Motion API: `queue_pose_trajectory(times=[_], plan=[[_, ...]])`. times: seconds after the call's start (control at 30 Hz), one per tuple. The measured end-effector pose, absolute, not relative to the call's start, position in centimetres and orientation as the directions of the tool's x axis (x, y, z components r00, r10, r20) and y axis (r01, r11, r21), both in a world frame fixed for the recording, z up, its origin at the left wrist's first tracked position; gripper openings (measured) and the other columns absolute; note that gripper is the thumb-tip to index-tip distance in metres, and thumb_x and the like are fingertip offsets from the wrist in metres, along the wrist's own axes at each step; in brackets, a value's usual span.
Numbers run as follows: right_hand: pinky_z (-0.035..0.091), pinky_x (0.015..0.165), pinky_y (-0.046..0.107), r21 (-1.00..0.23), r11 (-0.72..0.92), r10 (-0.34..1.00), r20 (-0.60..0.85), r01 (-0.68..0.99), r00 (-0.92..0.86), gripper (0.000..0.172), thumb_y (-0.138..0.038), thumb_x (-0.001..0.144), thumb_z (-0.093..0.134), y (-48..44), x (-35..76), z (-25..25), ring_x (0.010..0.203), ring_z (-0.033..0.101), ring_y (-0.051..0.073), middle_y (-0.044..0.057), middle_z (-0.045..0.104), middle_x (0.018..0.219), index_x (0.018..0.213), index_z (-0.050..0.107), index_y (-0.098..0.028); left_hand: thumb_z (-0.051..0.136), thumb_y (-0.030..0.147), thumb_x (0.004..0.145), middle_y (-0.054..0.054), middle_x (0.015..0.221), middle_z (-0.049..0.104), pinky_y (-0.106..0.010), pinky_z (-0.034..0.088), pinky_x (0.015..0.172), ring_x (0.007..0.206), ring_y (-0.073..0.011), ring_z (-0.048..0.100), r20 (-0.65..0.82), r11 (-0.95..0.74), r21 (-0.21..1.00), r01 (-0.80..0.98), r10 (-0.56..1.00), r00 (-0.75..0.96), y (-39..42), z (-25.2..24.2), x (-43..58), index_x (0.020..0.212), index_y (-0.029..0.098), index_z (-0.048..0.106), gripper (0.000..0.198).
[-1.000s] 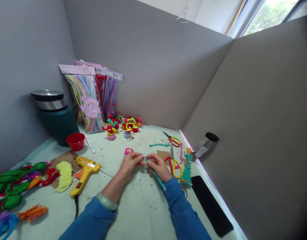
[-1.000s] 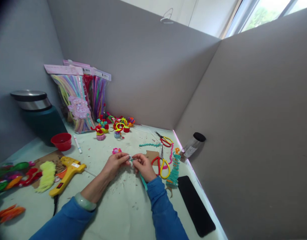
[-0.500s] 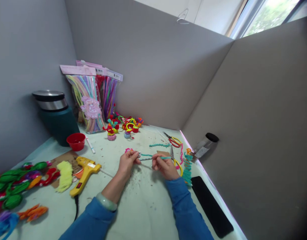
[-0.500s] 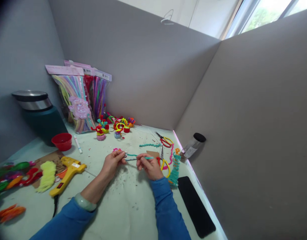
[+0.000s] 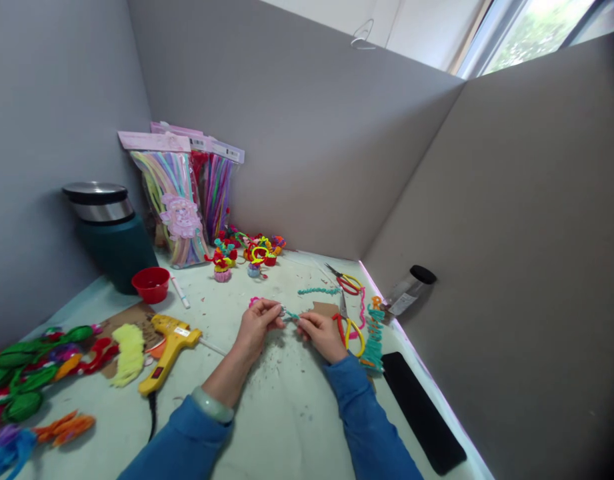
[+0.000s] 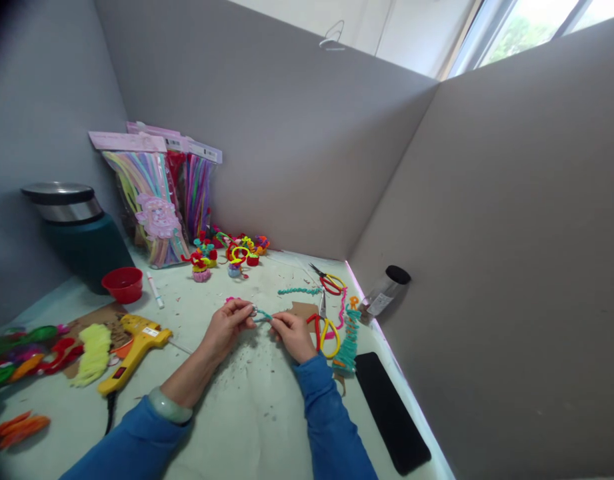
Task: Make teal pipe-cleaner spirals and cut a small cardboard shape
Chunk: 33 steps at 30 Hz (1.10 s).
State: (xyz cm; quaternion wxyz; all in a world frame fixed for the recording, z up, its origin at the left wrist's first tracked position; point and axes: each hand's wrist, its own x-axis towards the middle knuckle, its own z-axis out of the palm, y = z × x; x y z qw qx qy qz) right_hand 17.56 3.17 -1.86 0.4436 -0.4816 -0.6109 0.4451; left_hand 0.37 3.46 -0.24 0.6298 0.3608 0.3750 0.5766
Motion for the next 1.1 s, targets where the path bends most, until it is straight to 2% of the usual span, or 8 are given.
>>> queue_pose_trajectory(times=[0.17,0.27,0.53,0.7,0.87,0.97,1.03,1.1], plan=[[0.039,0.044,0.021,-0.938,0.218,0.971,0.179,0.271,-0.160,0.024,-0.038,0.081,0.055,3.1,17.0,-2.6,0.045,0.049,0.010,0.000,0.061,0.059,0.079,0.067,-0.016,0.072,0.037,0.060,0.000,0.054,0.062,-0.024,0.047,0.052,0.046,-0.0112,0.057,-0.041,0.070,0.941,-0.331,0.995,0.094,3.2,-0.4,1.0,0.075,0.013,0.059,0.031],[0.039,0.046,0.021,-0.927,0.253,0.961,0.208,0.278,-0.180,0.024,-0.037,0.082,0.054,3.0,16.8,-2.5,0.046,0.049,0.010,0.000,0.060,0.059,0.079,0.067,-0.017,0.072,0.037,0.061,-0.001,0.055,0.063,-0.025,0.048,0.052,0.046,-0.0116,0.057,-0.013,0.052,0.946,-0.319,0.992,0.123,3.1,-0.5,1.3,0.075,0.012,0.059,0.031],[0.037,0.046,0.021,-0.937,0.240,0.961,0.192,0.253,-0.199,0.024,-0.037,0.083,0.051,2.8,16.6,-2.4,0.047,0.048,0.010,-0.002,0.053,0.055,0.078,0.064,-0.017,0.069,0.039,0.065,-0.003,0.057,0.066,-0.030,0.050,0.063,0.054,-0.0158,0.062,0.018,0.045,0.939,-0.341,0.984,0.178,3.3,-0.8,1.3,0.097,0.010,0.062,0.045],[0.041,0.053,0.022,-0.913,0.284,0.945,0.214,0.294,-0.248,0.018,-0.026,0.084,0.047,2.4,16.4,-2.5,0.055,0.051,0.012,-0.001,0.056,0.061,0.090,0.063,-0.019,0.068,0.034,0.064,-0.004,0.056,0.066,-0.027,0.049,0.059,0.052,-0.0152,0.062,0.010,0.018,0.975,-0.223,0.993,0.120,3.8,-1.6,1.4,0.087,0.010,0.066,0.033],[0.043,0.059,0.024,-0.882,0.324,0.936,0.246,0.342,-0.252,0.030,-0.018,0.081,0.047,2.2,16.3,-2.5,0.064,0.055,0.013,0.001,0.060,0.076,0.109,0.057,-0.021,0.066,0.026,0.065,-0.006,0.070,0.070,-0.026,0.049,0.056,0.054,-0.0162,0.064,0.078,-0.071,0.994,-0.084,0.993,0.083,4.0,-2.4,1.6,0.085,0.013,0.067,0.024],[0.044,0.061,0.024,-0.859,0.356,0.929,0.284,0.367,-0.236,0.037,-0.017,0.081,0.047,2.0,16.2,-2.4,0.066,0.056,0.014,0.001,0.061,0.079,0.118,0.049,-0.022,0.065,0.024,0.065,-0.005,0.065,0.069,-0.025,0.049,0.054,0.053,-0.0165,0.064,0.081,-0.079,0.996,-0.033,0.996,0.042,3.9,-2.5,1.6,0.083,0.013,0.068,0.021],[0.044,0.061,0.025,-0.823,0.383,0.923,0.322,0.419,-0.211,0.036,-0.019,0.082,0.049,1.9,16.2,-2.1,0.065,0.056,0.015,0.001,0.061,0.075,0.118,0.048,-0.021,0.065,0.024,0.065,-0.005,0.062,0.068,-0.025,0.049,0.054,0.052,-0.0166,0.063,0.079,-0.078,0.997,-0.009,0.997,0.022,3.9,-2.5,1.5,0.083,0.013,0.068,0.021],[0.044,0.065,0.027,-0.762,0.438,0.898,0.395,0.478,-0.194,0.028,-0.021,0.083,0.050,1.8,16.1,-1.6,0.068,0.057,0.016,0.003,0.062,0.076,0.111,0.053,-0.020,0.063,0.024,0.066,-0.006,0.065,0.069,-0.026,0.049,0.054,0.053,-0.0167,0.063,0.082,-0.082,0.997,0.007,0.996,0.034,4.0,-2.5,1.5,0.084,0.013,0.068,0.022]])
